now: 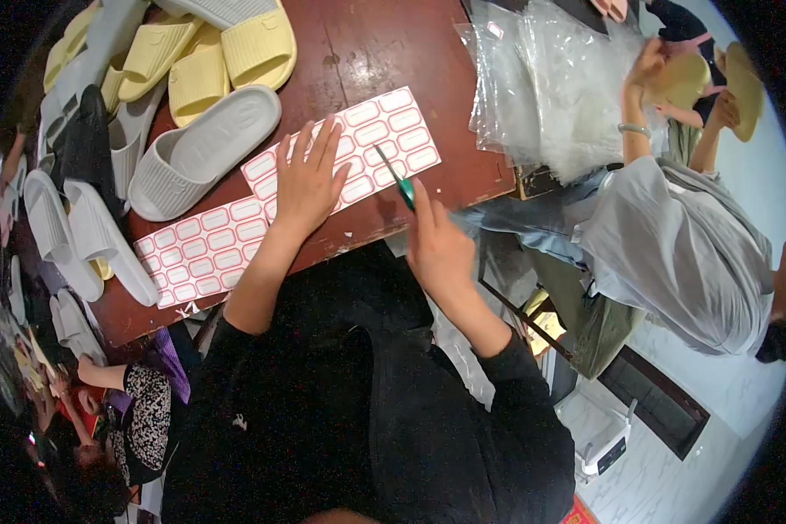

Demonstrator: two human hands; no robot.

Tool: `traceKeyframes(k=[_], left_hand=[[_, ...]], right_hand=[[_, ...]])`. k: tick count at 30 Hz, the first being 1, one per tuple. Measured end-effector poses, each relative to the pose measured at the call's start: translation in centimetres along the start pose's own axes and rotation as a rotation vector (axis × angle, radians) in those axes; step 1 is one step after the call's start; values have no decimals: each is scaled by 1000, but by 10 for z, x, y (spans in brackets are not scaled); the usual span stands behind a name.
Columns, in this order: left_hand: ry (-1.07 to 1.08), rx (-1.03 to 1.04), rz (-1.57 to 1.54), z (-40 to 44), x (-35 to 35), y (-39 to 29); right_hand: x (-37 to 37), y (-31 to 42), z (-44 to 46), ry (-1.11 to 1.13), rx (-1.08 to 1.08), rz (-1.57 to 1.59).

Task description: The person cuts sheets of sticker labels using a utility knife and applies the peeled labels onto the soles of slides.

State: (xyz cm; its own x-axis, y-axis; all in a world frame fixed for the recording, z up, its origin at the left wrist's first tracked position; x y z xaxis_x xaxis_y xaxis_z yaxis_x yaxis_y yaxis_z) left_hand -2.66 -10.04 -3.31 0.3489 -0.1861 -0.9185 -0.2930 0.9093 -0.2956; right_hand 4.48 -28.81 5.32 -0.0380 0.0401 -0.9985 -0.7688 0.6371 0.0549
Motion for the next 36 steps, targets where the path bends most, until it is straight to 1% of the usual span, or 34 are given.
traceKeyframes(k=[3,6,10,18,23,26,36], left_hand=[[-8,-73,57,-14,-11,7],[43,-68,74,-28,-8,17],[18,-74,64,-30,-5,17],[2,-70,57,-31,-4,19],[9,-63,60,-31,-4,19],[-3,-60,71,-32,-2,19],[-18,-46,78,-32,1,19]], right_hand=[[16,24,30,-59,-81,110],[40,40,45,-31,-79,88],[49,44,47,-48,-48,76],[58,51,50,-49,-53,38],[52,50,37,-12,-43,-5],[44,47,15,51,-24,-52],[24,42,-45,101,34,-56]])
Point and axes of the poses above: each hand's wrist, its own z-axis towards the middle knuckle, its own x-axis out of the palm, y = z × x, the point moved 1 cm from there along z, towards the middle knuckle, and after that the axes turned 4 degrees about -z, right-handed, at the moved point
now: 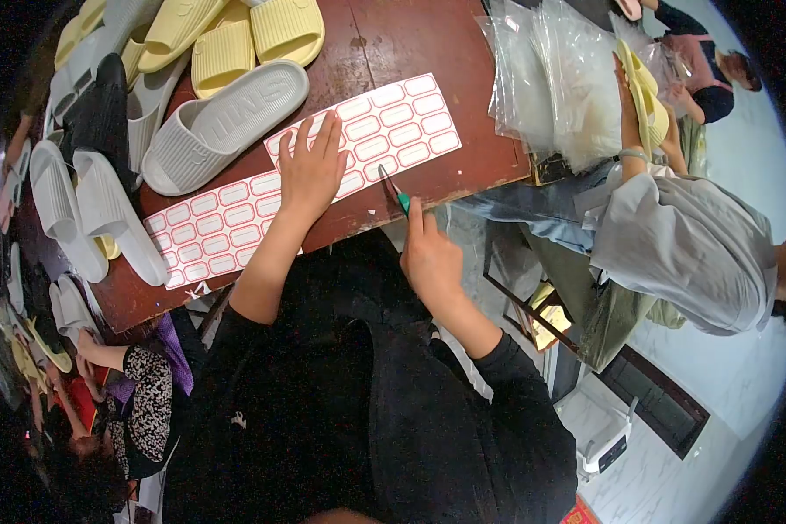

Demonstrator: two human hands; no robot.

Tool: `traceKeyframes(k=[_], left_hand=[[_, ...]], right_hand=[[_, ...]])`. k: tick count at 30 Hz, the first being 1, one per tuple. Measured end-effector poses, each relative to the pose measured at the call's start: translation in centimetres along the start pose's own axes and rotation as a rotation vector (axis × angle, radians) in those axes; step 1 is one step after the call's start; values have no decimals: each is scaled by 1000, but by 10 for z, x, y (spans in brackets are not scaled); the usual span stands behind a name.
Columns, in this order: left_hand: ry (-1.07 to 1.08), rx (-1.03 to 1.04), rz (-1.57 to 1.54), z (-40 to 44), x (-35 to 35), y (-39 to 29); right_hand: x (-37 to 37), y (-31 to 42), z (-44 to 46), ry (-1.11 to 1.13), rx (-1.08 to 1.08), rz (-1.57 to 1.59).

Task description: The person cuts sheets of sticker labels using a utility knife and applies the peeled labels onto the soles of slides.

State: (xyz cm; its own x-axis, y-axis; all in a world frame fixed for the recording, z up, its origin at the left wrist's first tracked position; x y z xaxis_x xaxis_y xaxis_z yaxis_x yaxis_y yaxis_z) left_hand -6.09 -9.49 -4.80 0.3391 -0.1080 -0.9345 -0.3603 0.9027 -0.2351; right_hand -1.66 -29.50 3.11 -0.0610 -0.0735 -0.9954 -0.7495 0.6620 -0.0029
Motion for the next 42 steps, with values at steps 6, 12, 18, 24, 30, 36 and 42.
traceKeyframes(k=[6,12,18,24,30,36,42], left_hand=[[-4,1,-20,0,-3,0],[-105,-42,-352,-14,-17,23],[-9,-14,-210,-22,-25,26],[-26,-17,-227,-22,-23,28],[-29,-16,-216,-23,-22,27],[-25,-18,-215,-22,-22,28],[-12,-4,-180,-23,-22,27]], right_hand=[[-14,-11,-14,29,8,38],[-17,27,44,-114,-51,165],[11,43,67,-103,-47,137],[17,48,73,-99,-30,93],[17,51,69,-85,-15,67],[5,44,30,-59,-32,32],[-6,30,-21,70,-1,-62]])
Point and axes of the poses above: each hand's wrist, its own z-axis towards the middle knuckle, its own x-axis out of the palm, y = z × x, the point moved 1 cm from there along z, towards the middle knuckle, and after that the axes turned 4 degrees about -z, right-handed, at the moved point
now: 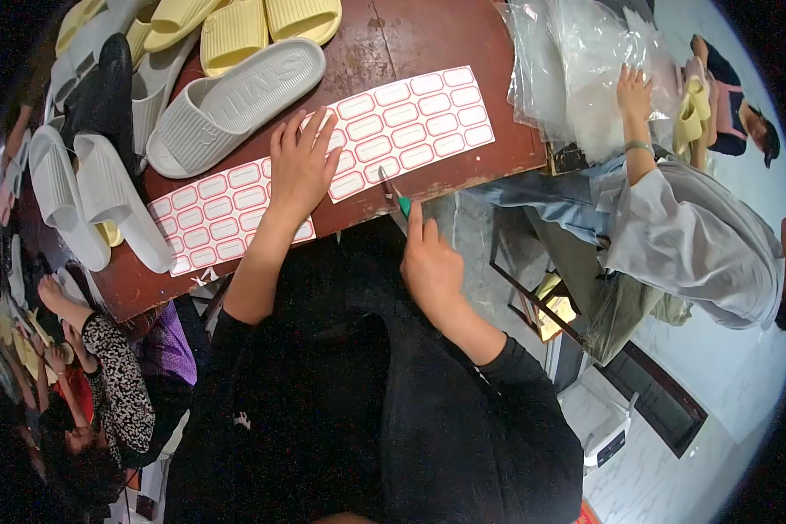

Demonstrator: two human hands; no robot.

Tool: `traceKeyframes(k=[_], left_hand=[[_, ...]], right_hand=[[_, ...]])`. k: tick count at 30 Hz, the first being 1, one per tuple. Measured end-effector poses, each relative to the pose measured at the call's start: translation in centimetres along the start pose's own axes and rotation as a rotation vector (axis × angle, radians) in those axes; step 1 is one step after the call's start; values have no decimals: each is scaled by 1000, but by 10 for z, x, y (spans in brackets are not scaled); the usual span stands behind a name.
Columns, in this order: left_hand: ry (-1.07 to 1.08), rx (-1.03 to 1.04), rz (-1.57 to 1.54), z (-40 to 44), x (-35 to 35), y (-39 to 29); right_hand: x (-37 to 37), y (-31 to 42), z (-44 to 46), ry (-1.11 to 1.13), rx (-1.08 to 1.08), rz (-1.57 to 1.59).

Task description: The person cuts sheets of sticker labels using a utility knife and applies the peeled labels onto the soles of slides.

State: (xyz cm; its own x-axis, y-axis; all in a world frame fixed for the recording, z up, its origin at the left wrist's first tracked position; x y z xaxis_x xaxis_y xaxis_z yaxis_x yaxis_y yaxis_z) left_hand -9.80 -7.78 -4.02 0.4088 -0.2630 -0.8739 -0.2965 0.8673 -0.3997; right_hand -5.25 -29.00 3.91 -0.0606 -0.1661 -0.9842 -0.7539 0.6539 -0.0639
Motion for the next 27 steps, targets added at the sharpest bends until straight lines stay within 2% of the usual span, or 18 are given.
traceKeyframes(k=[5,8,12,27], left_hand=[[0,-3,-20,0,-4,2],[-93,-61,-221,-5,-17,12],[0,-58,-102,-16,-19,23],[-52,-62,-128,-19,-13,25]], right_hand=[[-18,-4,-1,-46,-29,144],[-28,12,26,-125,-58,305],[-9,42,67,-153,-97,261],[21,57,77,-174,-51,220]])
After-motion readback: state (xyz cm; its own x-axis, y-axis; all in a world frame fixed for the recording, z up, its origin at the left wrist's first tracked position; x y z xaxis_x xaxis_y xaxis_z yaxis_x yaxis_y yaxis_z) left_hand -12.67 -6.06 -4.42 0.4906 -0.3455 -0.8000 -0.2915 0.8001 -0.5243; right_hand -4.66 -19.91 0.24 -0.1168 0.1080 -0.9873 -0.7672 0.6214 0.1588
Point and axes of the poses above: each hand's wrist, its own z-axis towards the middle knuckle, its own x-axis out of the palm, y = z × x, the point moved 1 cm from there along z, towards the middle knuckle, and after that the axes turned 4 degrees about -z, right-handed, at the moved point
